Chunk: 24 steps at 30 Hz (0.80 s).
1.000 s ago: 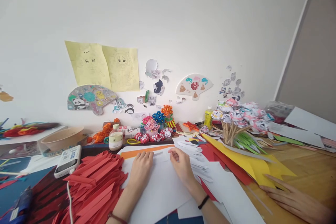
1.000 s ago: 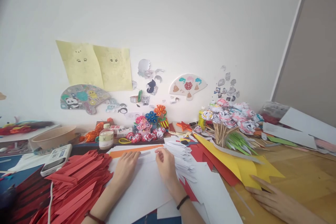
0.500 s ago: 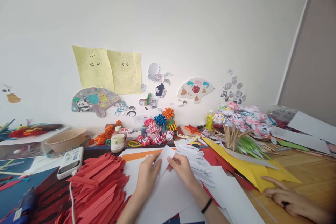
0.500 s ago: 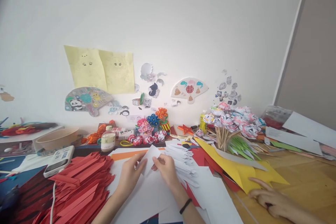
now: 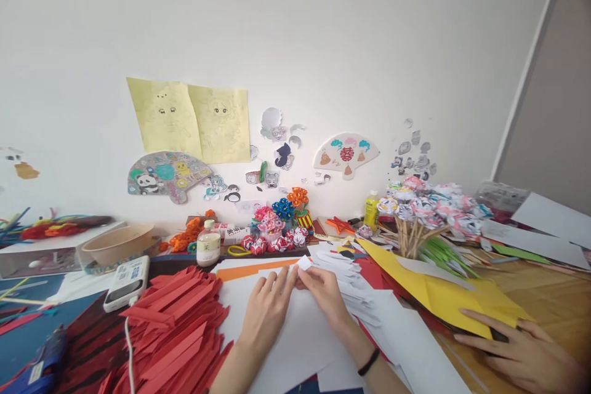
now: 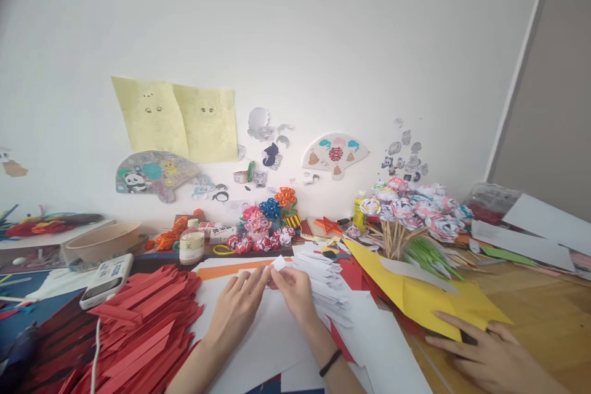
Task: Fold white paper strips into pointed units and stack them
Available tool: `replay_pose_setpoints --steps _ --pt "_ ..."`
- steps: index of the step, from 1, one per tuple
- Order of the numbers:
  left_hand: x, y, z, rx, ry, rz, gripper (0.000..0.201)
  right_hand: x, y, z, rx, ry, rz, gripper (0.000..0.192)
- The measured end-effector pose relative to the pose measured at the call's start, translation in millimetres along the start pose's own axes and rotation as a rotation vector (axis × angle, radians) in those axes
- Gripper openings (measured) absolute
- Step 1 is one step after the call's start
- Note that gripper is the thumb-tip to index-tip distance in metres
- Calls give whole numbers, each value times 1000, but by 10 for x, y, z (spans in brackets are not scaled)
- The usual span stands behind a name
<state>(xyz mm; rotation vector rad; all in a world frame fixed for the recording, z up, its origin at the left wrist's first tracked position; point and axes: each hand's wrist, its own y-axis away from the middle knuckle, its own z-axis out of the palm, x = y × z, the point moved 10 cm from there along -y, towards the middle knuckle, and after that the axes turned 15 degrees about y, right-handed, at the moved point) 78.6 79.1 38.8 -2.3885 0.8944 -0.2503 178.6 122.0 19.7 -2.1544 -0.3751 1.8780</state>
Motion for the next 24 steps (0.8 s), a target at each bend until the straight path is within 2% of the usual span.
replay_pose_setpoints --steps 3,5,9,12,15,20,24 --pt "34 -14 -115 52 89 -10 41 -32 6 -41 18 58 -41 39" --pt "4 -26 -217 116 224 -65 35 -56 11 -75 38 124 -55 39" --pt "-229 -4 -344 285 566 -280 27 -136 36 -29 -8 208 -85 38" --pt "-381 23 -286 328 768 -399 23 -165 67 81 -90 205 -98 37" --pt "-428 14 -206 311 909 -417 21 -140 81 140 -128 165 -86 36" --pt "-498 36 -163 335 1025 -476 20 -48 51 51 -50 79 -9 31" --pt "-489 28 -164 340 1057 -483 20 -76 47 -12 -4 67 -33 28"
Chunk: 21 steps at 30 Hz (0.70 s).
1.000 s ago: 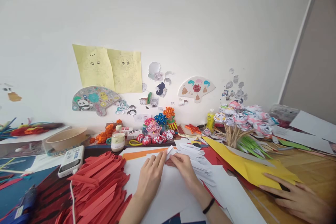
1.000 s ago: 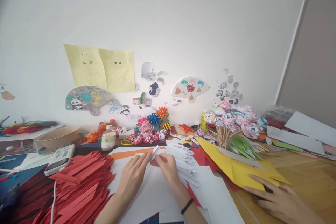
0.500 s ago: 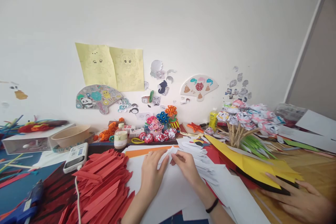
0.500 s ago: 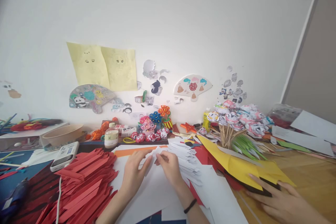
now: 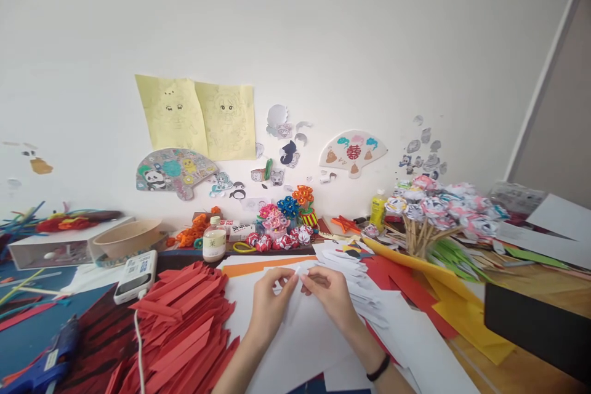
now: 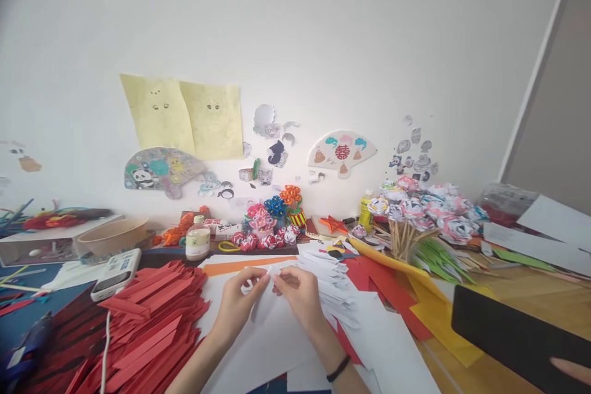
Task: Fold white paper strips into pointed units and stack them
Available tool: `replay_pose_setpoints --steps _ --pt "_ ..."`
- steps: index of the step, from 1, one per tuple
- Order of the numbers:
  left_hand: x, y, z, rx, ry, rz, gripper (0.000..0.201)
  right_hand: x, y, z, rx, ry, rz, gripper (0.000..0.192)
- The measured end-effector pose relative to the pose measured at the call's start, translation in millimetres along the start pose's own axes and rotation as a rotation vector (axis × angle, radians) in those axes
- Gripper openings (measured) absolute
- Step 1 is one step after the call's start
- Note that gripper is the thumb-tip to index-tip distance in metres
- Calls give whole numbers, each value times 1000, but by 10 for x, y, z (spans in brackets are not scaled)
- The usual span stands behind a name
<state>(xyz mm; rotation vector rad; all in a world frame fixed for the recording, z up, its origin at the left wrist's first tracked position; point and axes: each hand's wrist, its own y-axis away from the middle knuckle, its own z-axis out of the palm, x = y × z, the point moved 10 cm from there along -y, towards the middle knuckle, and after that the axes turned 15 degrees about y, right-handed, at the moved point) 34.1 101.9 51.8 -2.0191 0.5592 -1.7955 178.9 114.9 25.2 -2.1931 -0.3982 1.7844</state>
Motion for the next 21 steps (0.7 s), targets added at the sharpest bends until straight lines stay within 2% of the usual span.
replay_pose_setpoints --steps 10,21 --pt "-64 -11 -2 5 2 -49 22 65 -2 21 -22 -85 27 26" --pt "-8 -25 47 -105 52 -72 24 -48 27 125 -145 -54 1 26"
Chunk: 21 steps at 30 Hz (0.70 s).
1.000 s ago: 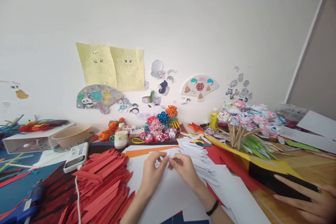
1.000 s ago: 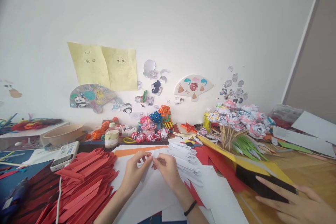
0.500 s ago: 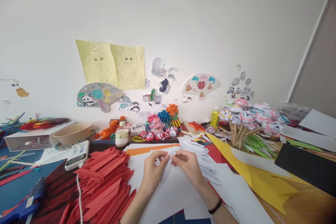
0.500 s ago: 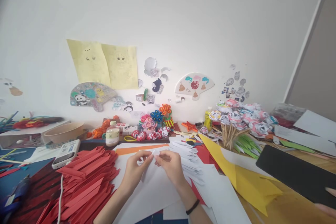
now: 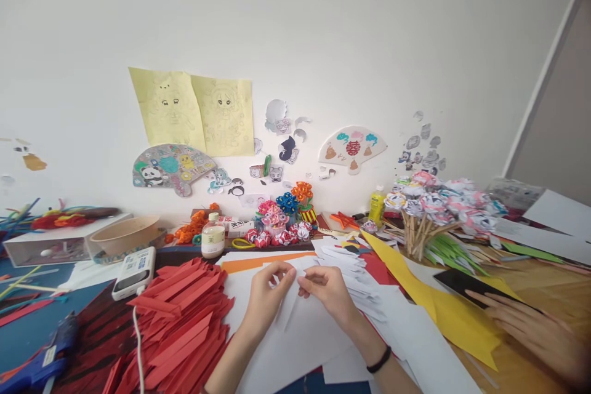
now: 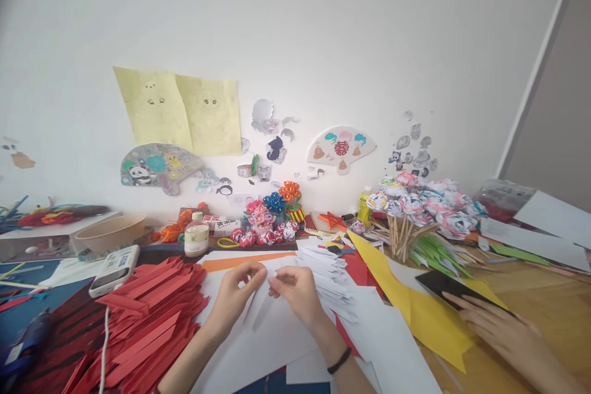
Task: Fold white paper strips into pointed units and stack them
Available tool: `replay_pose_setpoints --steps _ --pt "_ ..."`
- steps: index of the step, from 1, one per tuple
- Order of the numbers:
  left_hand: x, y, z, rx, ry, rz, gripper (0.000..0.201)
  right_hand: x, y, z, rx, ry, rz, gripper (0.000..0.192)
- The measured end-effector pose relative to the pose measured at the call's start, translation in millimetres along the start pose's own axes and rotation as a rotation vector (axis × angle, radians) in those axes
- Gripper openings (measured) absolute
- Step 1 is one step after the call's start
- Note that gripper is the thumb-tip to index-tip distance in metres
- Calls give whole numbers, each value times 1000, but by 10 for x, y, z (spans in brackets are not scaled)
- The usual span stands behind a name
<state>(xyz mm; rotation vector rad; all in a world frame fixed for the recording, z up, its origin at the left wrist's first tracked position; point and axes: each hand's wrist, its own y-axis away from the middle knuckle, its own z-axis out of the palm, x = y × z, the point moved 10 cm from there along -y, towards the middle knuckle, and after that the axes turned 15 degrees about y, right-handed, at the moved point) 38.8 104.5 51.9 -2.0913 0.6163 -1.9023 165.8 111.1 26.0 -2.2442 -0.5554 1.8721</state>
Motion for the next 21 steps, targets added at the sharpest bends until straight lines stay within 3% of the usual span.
replay_pose_setpoints --steps 11,17,21 --pt "163 37 64 -52 -36 107 20 24 16 54 -46 -18 22 25" --pt "141 40 123 -151 -99 101 23 49 9 15 -16 0 31 29" --pt "113 44 82 -130 -147 116 26 66 23 19 -12 21 42 30"
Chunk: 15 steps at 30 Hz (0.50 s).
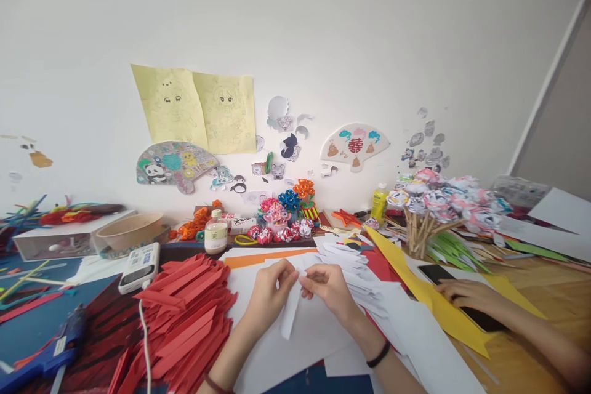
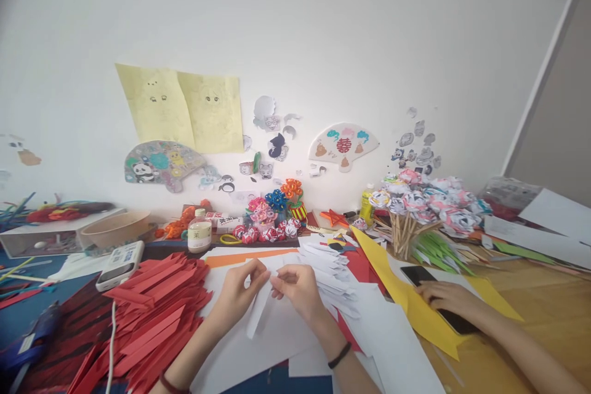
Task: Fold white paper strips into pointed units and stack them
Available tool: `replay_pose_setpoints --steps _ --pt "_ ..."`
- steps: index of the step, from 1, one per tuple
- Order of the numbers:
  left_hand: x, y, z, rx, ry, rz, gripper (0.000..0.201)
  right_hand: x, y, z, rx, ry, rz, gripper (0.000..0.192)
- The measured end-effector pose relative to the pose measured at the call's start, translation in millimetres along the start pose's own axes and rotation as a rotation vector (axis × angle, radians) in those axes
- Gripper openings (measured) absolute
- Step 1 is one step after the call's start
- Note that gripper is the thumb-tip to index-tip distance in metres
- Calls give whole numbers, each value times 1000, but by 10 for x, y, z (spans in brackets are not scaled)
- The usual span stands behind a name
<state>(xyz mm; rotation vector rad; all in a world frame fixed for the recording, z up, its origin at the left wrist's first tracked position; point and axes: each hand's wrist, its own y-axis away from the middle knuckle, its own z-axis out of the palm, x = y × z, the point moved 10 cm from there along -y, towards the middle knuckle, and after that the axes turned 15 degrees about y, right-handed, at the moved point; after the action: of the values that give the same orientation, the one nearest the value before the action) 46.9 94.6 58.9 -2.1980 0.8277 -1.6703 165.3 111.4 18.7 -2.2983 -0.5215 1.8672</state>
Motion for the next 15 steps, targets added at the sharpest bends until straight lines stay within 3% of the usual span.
replay_pose_setpoints --steps 6,10,15 --pt "-139 -2 60 -19 -5 -70 31 74 -21 -101 96 -19 38 31" --pt "-141 -2 44 50 -46 -66 31 93 -31 -169 144 -55 37 30" --pt "-185 19 164 -42 -41 -91 28 78 -14 -356 255 -80 28 29"
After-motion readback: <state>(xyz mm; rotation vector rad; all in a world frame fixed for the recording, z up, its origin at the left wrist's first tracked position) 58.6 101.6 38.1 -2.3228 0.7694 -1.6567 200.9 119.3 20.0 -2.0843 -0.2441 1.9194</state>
